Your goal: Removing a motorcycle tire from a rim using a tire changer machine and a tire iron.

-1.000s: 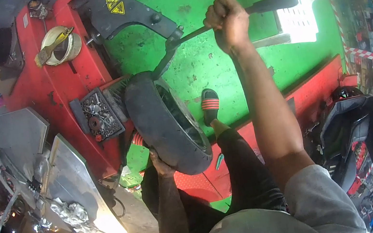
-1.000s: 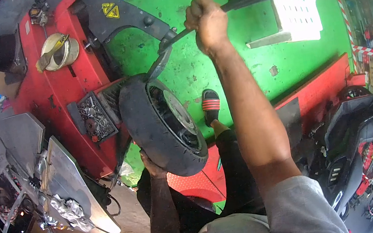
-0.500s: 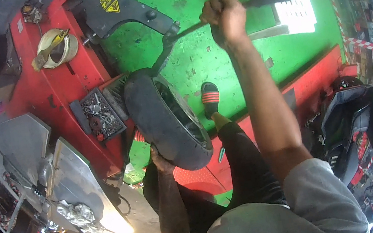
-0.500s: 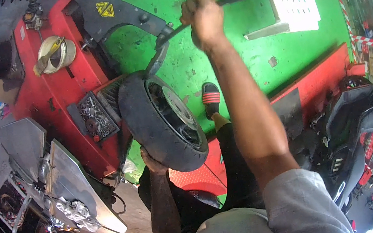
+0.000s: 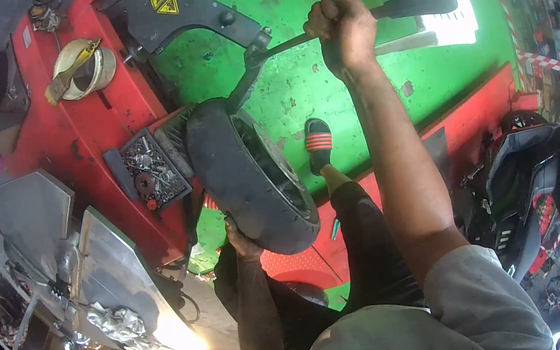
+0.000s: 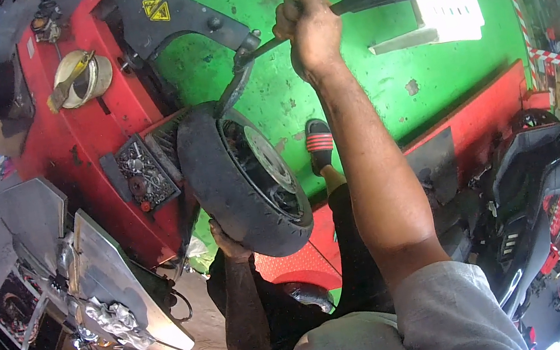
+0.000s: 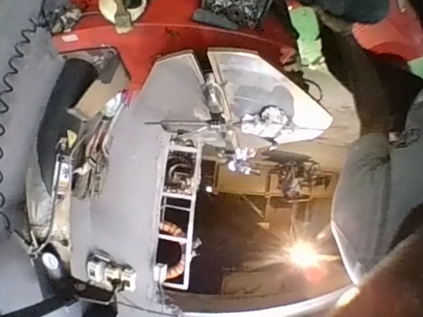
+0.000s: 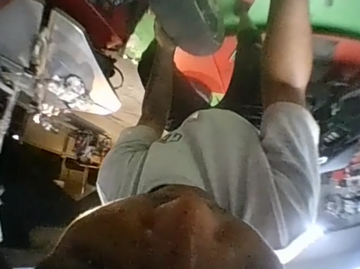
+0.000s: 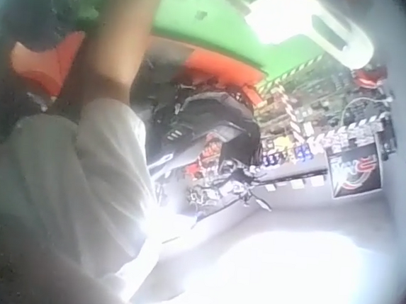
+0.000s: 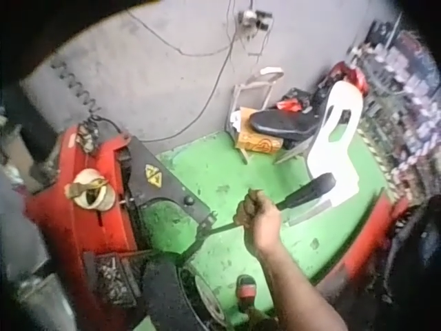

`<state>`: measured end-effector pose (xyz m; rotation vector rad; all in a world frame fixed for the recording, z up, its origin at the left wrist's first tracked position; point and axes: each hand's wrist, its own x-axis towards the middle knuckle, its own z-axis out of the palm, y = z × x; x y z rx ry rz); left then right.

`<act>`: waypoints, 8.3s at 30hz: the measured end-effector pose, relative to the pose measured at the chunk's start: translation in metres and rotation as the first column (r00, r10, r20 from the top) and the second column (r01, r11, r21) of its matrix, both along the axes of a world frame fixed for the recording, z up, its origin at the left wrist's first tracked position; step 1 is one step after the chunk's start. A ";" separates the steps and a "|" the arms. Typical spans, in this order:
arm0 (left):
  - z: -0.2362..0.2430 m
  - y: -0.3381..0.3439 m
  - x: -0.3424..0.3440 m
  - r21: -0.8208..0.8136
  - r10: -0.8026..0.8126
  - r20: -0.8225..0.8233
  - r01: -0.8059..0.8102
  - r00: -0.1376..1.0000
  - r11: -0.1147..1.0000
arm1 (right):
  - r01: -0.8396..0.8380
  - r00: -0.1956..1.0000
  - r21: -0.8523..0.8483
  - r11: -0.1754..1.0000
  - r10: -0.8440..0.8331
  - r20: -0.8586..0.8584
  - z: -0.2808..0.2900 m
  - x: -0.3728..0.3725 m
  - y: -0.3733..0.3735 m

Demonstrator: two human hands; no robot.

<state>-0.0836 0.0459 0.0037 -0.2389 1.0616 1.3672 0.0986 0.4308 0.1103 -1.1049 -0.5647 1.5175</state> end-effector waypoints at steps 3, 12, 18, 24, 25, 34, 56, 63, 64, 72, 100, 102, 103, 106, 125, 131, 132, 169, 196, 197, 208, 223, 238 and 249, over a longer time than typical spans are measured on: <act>-0.003 -0.004 -0.004 0.045 -0.060 0.010 0.059 0.998 0.997 | 0.049 0.999 -0.014 0.999 -0.049 0.006 -0.003 -0.003 -0.001; -0.004 -0.008 -0.002 -0.025 -0.006 0.016 0.006 1.000 1.000 | 0.118 0.993 0.010 0.993 -0.118 0.009 -0.004 -0.004 -0.003; 0.003 0.005 -0.002 -0.052 -0.019 -0.008 0.019 1.000 0.998 | 0.072 0.997 -0.037 0.997 -0.070 0.031 0.004 -0.012 -0.009; 0.009 0.009 -0.003 0.082 -0.103 0.002 0.103 0.995 0.991 | 0.013 0.999 -0.001 1.000 -0.013 -0.034 0.002 0.004 -0.008; 0.006 0.006 -0.005 0.070 -0.073 0.050 0.070 0.996 0.995 | 0.070 0.996 -0.022 0.997 -0.071 -0.047 0.001 0.001 -0.013; -0.003 0.000 -0.007 0.002 -0.014 0.066 0.014 0.998 1.000 | -0.001 1.000 0.014 1.000 0.001 0.004 -0.009 -0.003 -0.026; -0.015 -0.013 -0.026 0.003 -0.091 0.026 0.091 0.995 0.996 | -0.518 0.643 -0.056 0.854 0.432 0.632 -0.083 -0.034 -0.298; -0.034 -0.034 -0.051 0.017 -0.217 -0.110 0.220 0.970 0.975 | -0.409 0.675 -0.070 0.910 0.353 0.648 -0.094 -0.055 -0.328; -0.035 -0.042 -0.057 -0.010 -0.237 -0.094 0.237 0.967 0.972 | -0.361 0.683 -0.088 0.928 0.327 0.653 -0.096 -0.058 -0.336; -0.007 -0.019 -0.046 0.029 -0.220 0.052 0.219 0.974 0.975 | -0.426 0.665 -0.068 0.902 0.364 0.652 -0.097 -0.038 -0.319; 0.065 0.094 0.001 -0.541 -0.555 -0.712 0.168 0.429 0.824 | -0.125 0.992 0.390 0.912 0.111 0.059 0.014 0.031 -0.059; 0.048 0.089 0.013 -0.571 -0.572 -0.708 0.141 0.415 0.809 | -0.269 0.953 0.447 0.853 0.302 -0.001 0.011 0.053 -0.042; 0.046 0.089 0.019 -0.568 -0.568 -0.707 0.141 0.422 0.811 | -0.453 0.877 0.413 0.790 0.479 0.045 0.000 0.067 -0.039; 0.035 0.078 0.027 -0.492 -0.506 -0.714 0.167 0.483 0.854 | -0.546 0.829 0.465 0.697 0.532 0.175 -0.005 0.072 -0.047; -0.075 -0.048 0.089 -0.351 -0.442 -0.754 0.271 0.486 0.896 | -0.417 0.893 0.534 0.736 0.442 0.088 -0.019 0.095 -0.073; -0.082 -0.025 0.000 -0.273 -0.439 -0.194 0.382 0.877 0.883 | -0.468 0.868 0.483 0.740 0.486 0.097 -0.015 0.101 -0.062; -0.093 -0.020 -0.011 -0.218 -0.212 0.150 0.242 0.966 0.945 | -0.440 0.882 0.501 0.745 0.464 0.084 -0.016 0.098 -0.063; 0.014 -0.021 0.083 -0.089 0.053 -0.066 -0.059 0.996 0.994 | -0.299 0.954 0.320 0.899 0.290 0.075 0.018 0.078 0.069; 0.014 0.009 0.025 0.019 0.028 -0.046 -0.027 0.999 0.999 | -0.119 0.992 0.113 0.986 0.124 -0.036 0.039 0.047 0.064; 0.014 0.008 0.023 0.015 0.027 -0.046 -0.027 0.999 1.000 | -0.159 0.986 0.120 0.980 0.163 -0.025 0.039 0.047 0.063; 0.031 0.020 0.022 0.021 0.008 -0.071 -0.007 0.997 1.000 | -0.145 0.983 0.108 0.983 0.156 -0.094 0.034 0.042 0.051; 0.028 0.002 0.020 -0.045 0.068 0.018 -0.068 0.997 0.997 | -0.101 0.987 0.121 0.987 0.115 -0.112 0.016 0.036 0.035; 0.024 0.005 0.020 -0.015 0.021 -0.132 -0.023 0.991 1.000 | -0.034 0.997 0.078 0.996 0.039 -0.063 -0.014 -0.007 0.021; 0.027 -0.001 0.016 -0.052 0.021 -0.074 -0.025 0.997 0.998 | -0.145 0.989 -0.033 0.989 0.145 0.001 -0.011 0.000 0.040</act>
